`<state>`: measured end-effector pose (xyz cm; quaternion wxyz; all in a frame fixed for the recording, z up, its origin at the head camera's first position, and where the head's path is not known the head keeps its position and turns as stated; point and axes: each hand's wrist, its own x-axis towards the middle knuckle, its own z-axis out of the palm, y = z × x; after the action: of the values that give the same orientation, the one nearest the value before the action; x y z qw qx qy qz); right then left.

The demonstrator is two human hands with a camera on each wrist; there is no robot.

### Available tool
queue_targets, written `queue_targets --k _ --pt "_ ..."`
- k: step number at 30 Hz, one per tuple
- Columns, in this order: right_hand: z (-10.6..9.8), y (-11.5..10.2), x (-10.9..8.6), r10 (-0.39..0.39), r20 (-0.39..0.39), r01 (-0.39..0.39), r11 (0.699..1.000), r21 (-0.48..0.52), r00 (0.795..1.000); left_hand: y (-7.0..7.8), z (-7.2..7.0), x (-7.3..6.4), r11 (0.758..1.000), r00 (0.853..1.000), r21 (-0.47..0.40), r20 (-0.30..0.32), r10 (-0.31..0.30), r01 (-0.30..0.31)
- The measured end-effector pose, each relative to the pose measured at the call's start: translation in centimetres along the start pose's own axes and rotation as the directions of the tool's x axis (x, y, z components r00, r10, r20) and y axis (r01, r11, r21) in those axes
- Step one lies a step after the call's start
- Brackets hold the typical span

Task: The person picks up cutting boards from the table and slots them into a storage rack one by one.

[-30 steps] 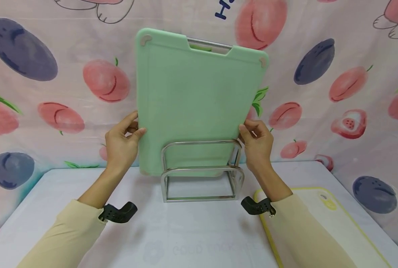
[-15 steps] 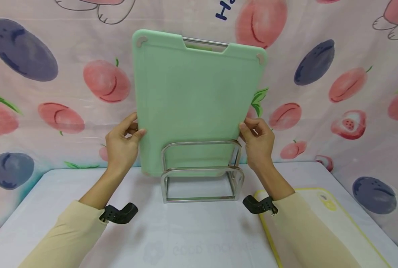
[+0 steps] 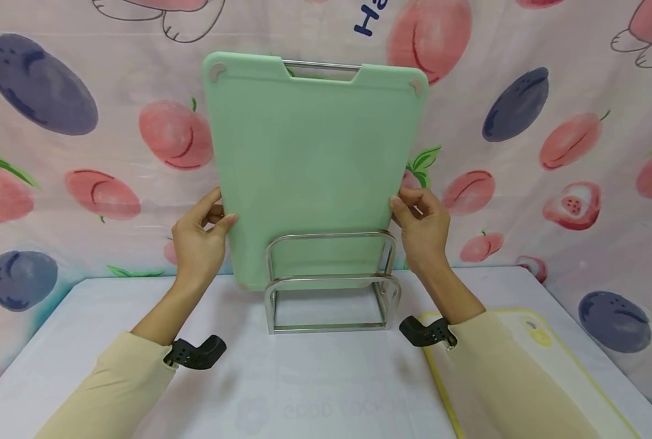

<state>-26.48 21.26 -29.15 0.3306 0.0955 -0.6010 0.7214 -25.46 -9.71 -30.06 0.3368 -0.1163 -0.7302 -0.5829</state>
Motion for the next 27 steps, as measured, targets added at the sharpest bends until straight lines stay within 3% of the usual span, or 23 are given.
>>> queue_targets --k 10,27 --pt "0.13 -0.25 0.2 -0.03 0.007 0.03 0.999 -0.012 1.0 -0.17 0.18 -0.17 1.0 1.0 -0.011 -0.02 -0.002 0.002" --pt "-0.55 -0.1 0.55 -0.032 0.009 0.032 0.999 -0.025 0.999 0.0 0.72 -0.22 1.0 1.0 -0.027 0.001 -0.007 0.007"
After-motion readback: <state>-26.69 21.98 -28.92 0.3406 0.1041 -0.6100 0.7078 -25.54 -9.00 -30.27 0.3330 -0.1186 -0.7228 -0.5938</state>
